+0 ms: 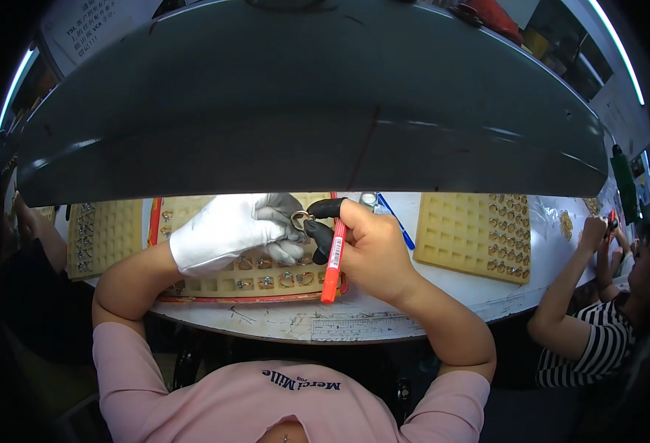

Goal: Trimming or adjusting small jewelry items in a tray using a pair of cutters.

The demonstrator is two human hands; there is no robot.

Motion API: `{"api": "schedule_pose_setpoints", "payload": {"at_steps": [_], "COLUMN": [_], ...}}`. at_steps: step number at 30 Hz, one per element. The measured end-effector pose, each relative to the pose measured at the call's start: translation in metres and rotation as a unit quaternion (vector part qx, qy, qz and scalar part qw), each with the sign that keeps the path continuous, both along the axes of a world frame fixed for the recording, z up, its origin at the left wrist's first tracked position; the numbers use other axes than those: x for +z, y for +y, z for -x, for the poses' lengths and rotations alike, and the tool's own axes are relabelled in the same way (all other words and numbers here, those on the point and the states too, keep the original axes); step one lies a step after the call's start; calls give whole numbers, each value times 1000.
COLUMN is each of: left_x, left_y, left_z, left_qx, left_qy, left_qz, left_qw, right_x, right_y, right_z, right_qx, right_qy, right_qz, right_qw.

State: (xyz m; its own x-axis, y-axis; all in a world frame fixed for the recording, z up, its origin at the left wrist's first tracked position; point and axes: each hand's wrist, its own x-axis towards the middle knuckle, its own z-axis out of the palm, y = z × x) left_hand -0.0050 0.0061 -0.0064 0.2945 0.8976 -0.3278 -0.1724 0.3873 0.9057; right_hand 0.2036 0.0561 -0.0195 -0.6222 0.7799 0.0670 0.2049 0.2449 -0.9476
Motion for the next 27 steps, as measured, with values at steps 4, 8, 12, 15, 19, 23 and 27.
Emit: {"api": "schedule_pose_setpoints", "payload": {"at_steps": [4,8,12,15,19,23,27], "left_x": [-9,-10,-5,-1,-6,1,0], "left_y": [2,2,3,2,0,0,2], "left_z": [8,7,5,5,7,4,3], "left_qx": [-41,-42,-59,-57,-42,-45,-32], "left_qy": [23,7,29,60,-29,-30,-40], "left_qz": [-45,-45,-28,-28,-33,12,26], "left_qw": [998,998,997,996,998,998,998], "right_x": [2,0,0,-21,-22,-14,-24], "right_y": [2,2,1,5,11,4,13], "right_z": [-1,-1,1,4,0,5,4], "right_qx": [26,26,9,14,3,-16,-13], "right_qy": [57,47,54,8,18,86,56], "right_qz": [68,52,70,-193,-245,-179,-377], "right_qw": [996,997,996,981,969,980,924]}}
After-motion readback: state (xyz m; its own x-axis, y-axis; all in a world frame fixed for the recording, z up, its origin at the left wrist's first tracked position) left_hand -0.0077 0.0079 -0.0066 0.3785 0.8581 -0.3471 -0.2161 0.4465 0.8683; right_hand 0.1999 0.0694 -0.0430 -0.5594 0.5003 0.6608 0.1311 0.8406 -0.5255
